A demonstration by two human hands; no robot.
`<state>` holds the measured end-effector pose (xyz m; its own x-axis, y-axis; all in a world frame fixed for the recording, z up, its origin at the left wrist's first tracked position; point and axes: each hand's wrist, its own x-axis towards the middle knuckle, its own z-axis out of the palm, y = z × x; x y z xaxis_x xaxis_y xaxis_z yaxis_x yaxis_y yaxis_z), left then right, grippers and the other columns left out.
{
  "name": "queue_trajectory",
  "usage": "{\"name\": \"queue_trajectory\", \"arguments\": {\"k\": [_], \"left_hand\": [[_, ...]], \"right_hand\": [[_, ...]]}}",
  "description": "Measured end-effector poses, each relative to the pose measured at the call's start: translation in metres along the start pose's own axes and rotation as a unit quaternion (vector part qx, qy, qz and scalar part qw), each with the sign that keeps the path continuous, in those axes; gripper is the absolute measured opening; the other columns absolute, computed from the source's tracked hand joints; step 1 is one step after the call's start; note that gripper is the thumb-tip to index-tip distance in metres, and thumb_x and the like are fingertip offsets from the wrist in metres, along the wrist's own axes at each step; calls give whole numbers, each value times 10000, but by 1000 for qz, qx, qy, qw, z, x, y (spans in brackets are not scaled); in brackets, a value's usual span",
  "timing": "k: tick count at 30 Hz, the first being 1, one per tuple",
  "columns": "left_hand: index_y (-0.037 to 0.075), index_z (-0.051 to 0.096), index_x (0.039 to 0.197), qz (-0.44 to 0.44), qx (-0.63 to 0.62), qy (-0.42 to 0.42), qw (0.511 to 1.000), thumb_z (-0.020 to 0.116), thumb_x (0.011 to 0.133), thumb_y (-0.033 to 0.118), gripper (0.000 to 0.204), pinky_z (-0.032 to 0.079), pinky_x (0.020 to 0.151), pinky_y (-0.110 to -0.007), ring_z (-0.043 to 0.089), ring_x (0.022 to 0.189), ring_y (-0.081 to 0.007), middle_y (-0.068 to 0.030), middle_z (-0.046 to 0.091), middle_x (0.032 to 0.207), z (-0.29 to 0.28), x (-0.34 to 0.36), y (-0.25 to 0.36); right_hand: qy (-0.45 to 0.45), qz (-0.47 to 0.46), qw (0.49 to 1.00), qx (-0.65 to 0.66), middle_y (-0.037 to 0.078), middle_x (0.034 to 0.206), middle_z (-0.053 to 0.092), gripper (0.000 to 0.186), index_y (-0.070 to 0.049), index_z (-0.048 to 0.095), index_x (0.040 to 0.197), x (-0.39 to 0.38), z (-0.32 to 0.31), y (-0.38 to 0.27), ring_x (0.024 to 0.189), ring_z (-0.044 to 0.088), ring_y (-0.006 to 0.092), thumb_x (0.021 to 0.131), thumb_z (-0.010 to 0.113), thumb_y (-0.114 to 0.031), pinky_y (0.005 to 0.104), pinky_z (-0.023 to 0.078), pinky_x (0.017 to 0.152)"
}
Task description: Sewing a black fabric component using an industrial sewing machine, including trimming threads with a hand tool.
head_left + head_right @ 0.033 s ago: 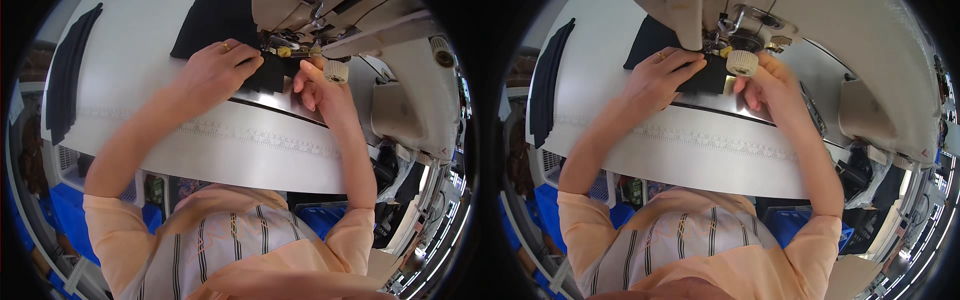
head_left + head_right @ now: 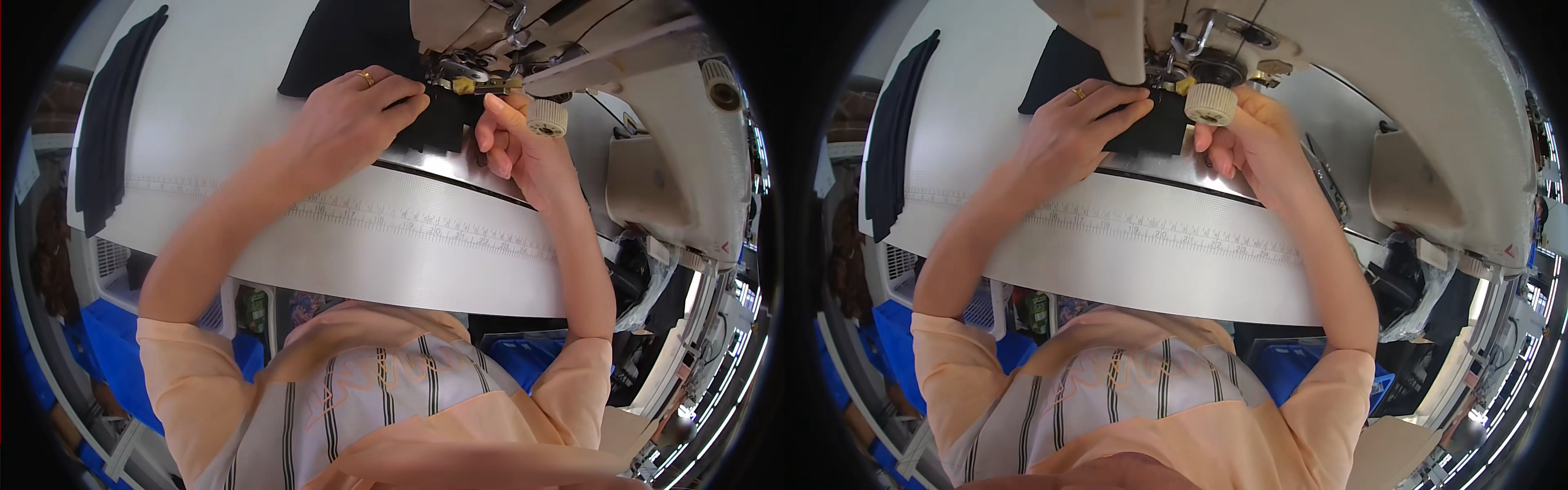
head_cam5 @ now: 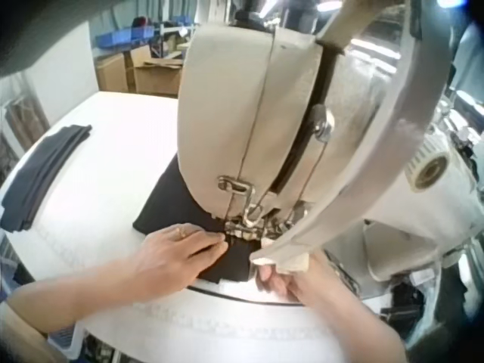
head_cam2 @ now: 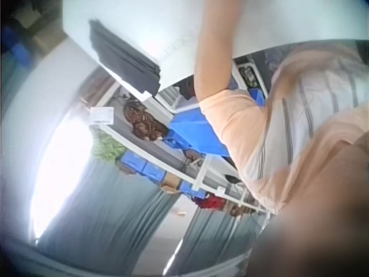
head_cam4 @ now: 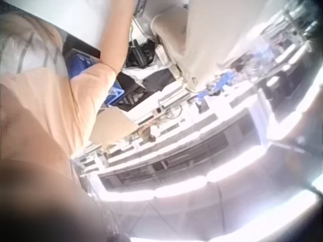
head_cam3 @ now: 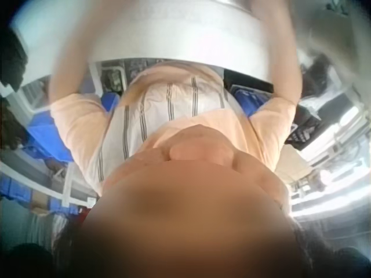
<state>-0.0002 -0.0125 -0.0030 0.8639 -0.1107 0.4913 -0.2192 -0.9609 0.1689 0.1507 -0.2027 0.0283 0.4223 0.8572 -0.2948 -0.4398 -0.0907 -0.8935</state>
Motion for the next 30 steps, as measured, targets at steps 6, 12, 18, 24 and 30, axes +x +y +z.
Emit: {"name": "queue_trajectory", "arguments": {"k": [6, 12, 18, 24, 30], "left_hand": [[98, 652, 1138, 3, -11, 0, 1000, 784, 539, 53, 615, 519, 877, -335, 609, 1027, -235, -47, 632, 1198, -7, -6, 3], [100, 667, 1110, -5, -17, 5, 1000, 789, 521, 57, 603, 536, 842, -315, 611, 996, -219, -35, 640, 1197, -6, -6, 4], [114, 675, 1106, -20, -20, -1, 1000, 781, 520, 48, 599, 539, 834, -307, 605, 993, -210, -23, 640, 1205, -7, -5, 4], [146, 678, 1133, -36, -6, -3, 999, 762, 575, 47, 573, 526, 879, -313, 588, 1041, -204, 8, 637, 1219, -1, 2, -5], [162, 676, 1146, -38, -6, -15, 999, 763, 610, 49, 555, 525, 882, -315, 589, 1044, -211, 8, 637, 1218, -2, 2, -6]], "right_hand": [[-1, -244, 928, -282, 39, 822, 617, 109, -43, 659, 967, 7, -9, 12, 634, 549, 117, 907, 631, -129, 244, 450, 563], [51, -420, 616, -665, 26, 1106, 681, 363, -95, 675, 1074, 6, 6, 31, 907, 619, 246, 718, 688, -25, 362, 484, 767], [68, -421, 581, -693, 22, 1076, 688, 386, -93, 677, 1075, 4, 12, 29, 933, 626, 244, 695, 696, -30, 370, 491, 753], [78, -368, 616, -692, 17, 1176, 642, 338, -93, 659, 1123, 14, 8, 24, 973, 610, 255, 796, 650, -8, 332, 543, 763], [91, -402, 571, -710, 113, 1132, 658, 277, -31, 660, 1099, -63, 21, -23, 1003, 603, 300, 827, 615, 0, 364, 482, 849]]}}
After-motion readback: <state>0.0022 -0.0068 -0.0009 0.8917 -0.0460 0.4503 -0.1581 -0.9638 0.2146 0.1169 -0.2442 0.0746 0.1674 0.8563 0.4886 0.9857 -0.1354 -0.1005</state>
